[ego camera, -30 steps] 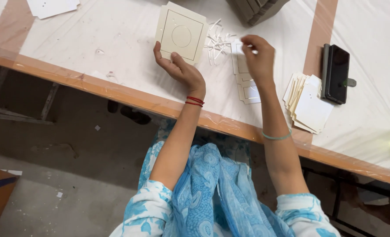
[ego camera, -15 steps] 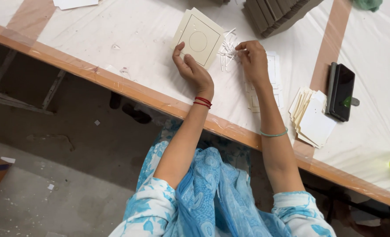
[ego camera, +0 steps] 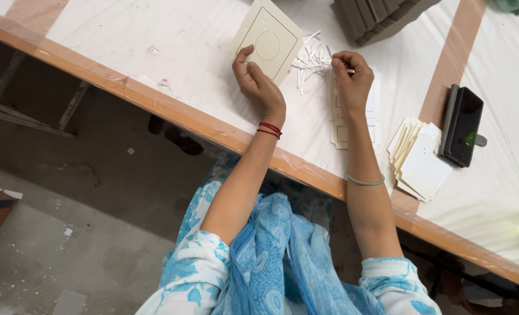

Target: The recorder is manually detaching and sorting small cardboard or paper cards from a sheet.

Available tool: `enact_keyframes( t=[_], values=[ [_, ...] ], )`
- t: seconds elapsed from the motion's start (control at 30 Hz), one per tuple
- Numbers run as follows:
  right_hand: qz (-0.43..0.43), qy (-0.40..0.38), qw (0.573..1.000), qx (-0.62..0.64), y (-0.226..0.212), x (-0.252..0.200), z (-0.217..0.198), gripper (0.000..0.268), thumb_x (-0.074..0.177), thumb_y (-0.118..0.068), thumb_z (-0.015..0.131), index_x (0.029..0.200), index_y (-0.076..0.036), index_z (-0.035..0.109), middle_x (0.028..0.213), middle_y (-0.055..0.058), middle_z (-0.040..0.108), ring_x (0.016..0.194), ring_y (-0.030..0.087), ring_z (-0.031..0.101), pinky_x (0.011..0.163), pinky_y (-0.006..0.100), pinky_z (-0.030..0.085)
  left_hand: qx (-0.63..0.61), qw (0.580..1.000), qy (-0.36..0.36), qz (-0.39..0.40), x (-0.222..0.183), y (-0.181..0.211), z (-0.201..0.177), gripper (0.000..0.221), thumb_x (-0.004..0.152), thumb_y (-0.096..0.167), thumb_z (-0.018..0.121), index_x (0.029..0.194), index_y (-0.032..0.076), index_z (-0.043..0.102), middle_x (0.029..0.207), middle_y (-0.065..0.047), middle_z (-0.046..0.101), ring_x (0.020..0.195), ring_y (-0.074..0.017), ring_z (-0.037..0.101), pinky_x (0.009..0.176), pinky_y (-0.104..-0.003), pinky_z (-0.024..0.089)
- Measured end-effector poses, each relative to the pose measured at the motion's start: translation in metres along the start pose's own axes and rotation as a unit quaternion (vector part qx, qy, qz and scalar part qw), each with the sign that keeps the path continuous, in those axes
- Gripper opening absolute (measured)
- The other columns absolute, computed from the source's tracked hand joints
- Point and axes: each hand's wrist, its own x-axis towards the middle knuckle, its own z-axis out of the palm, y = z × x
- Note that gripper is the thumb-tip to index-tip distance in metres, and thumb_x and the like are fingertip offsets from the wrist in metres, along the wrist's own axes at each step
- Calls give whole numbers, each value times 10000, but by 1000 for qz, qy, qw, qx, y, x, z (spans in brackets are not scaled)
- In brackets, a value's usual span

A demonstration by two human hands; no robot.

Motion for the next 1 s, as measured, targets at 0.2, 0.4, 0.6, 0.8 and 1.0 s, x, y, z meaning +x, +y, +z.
enact_keyframes(
  t=[0.2, 0.4, 0.6, 0.8, 1.0],
  values=[
    [-26, -4, 998, 65, -5, -6, 5, 33, 976, -29, 704, 983, -43, 733, 970, -2, 684, 836, 71, 595, 727, 228, 487, 69, 991, -59, 96, -3, 8, -2, 344, 1071, 19, 374, 1206, 40, 690, 1189, -41, 735, 988, -168, 608, 1075, -327, 374],
    [-30, 18, 999, 9, -31, -18, 18, 71, 977, -16, 695, 1033, -59, 700, 934, -8, 714, 822, 68, 641, 731, 224, 524, 65, 984, -99, 133, -7, 17, -1, 340, 1102, 94, 395, 1347, 103, 631, 1329, -14, 679, 1227, -169, 630, 992, -316, 559],
    [-97, -25, 994, 46, -37, -20, 21, 145, 1014, -9, 729, 1074, -46, 602, 984, 20, 706, 913, 85, 679, 793, 242, 559, 150, 945, -185, 222, -15, 2, 5, 322, 1103, 323, 500, 1349, 177, 647, 1391, -32, 656, 1420, -246, 537, 1187, -398, 497],
    [-134, -39, 987, 84, -40, -24, 18, 229, 1044, 21, 724, 1088, -57, 512, 1010, 45, 718, 957, 105, 682, 840, 245, 523, 190, 926, -241, 221, -16, 11, 6, 343, 1034, 402, 616, 1283, 178, 693, 1334, -41, 693, 1453, -314, 490, 1205, -439, 453],
    [-175, -38, 983, 48, -47, -25, 19, 241, 1034, 62, 715, 1063, -55, 506, 1002, 72, 730, 956, 127, 703, 824, 258, 544, 196, 934, -226, 196, -13, 9, 6, 405, 1034, 437, 591, 1306, 152, 686, 1337, -51, 690, 1453, -315, 469, 1216, -475, 418]
  ],
)
